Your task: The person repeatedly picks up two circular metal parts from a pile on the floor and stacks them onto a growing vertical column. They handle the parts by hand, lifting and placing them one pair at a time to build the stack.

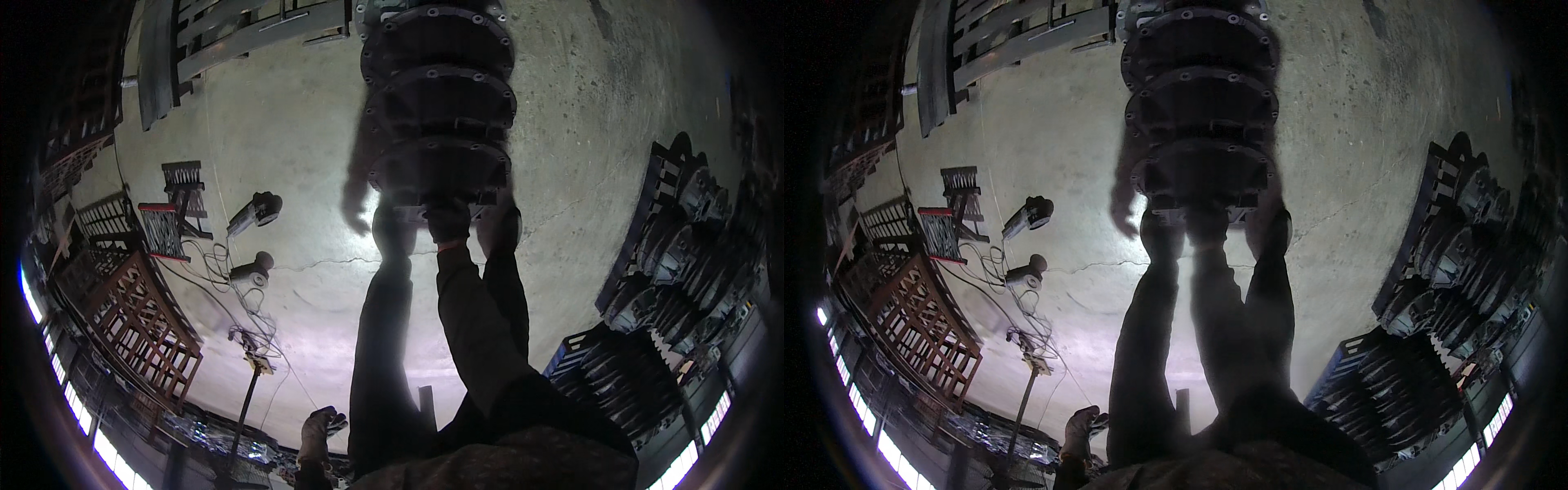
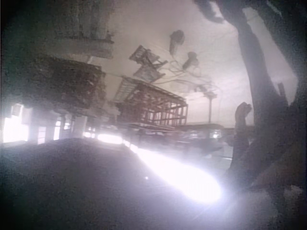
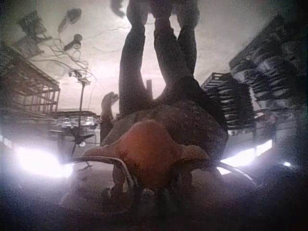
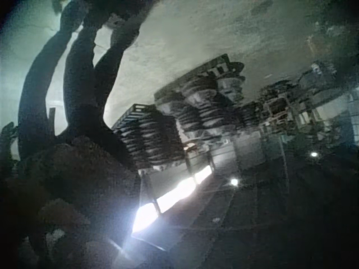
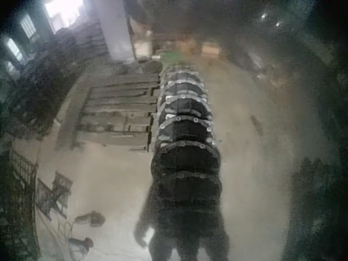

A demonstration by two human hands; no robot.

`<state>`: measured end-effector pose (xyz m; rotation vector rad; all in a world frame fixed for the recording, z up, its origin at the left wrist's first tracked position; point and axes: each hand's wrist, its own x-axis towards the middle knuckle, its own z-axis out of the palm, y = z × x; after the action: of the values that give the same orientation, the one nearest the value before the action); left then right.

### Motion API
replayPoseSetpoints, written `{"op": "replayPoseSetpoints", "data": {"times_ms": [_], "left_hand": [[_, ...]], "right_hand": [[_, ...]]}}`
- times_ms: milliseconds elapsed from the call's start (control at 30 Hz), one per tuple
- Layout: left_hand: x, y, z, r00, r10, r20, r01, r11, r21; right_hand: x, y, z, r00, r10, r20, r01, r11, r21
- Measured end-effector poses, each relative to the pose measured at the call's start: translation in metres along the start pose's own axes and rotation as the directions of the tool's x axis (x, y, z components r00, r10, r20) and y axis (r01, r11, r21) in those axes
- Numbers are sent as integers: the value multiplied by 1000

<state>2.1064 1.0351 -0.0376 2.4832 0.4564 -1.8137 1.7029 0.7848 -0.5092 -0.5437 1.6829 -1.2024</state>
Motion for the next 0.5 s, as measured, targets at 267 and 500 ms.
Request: {"op": "replayPoseSetpoints", "data": {"times_ms": [267,500], "left_hand": [[23,6,7,998,15,-55,-13,1000,23],[-24,8,50,976,215,28,-215,976,24]], "right_hand": [[-6,8,-3,931,310,192,-327,480,814],[-4,-41,-28,923,74,379,-93,995,34]]}}
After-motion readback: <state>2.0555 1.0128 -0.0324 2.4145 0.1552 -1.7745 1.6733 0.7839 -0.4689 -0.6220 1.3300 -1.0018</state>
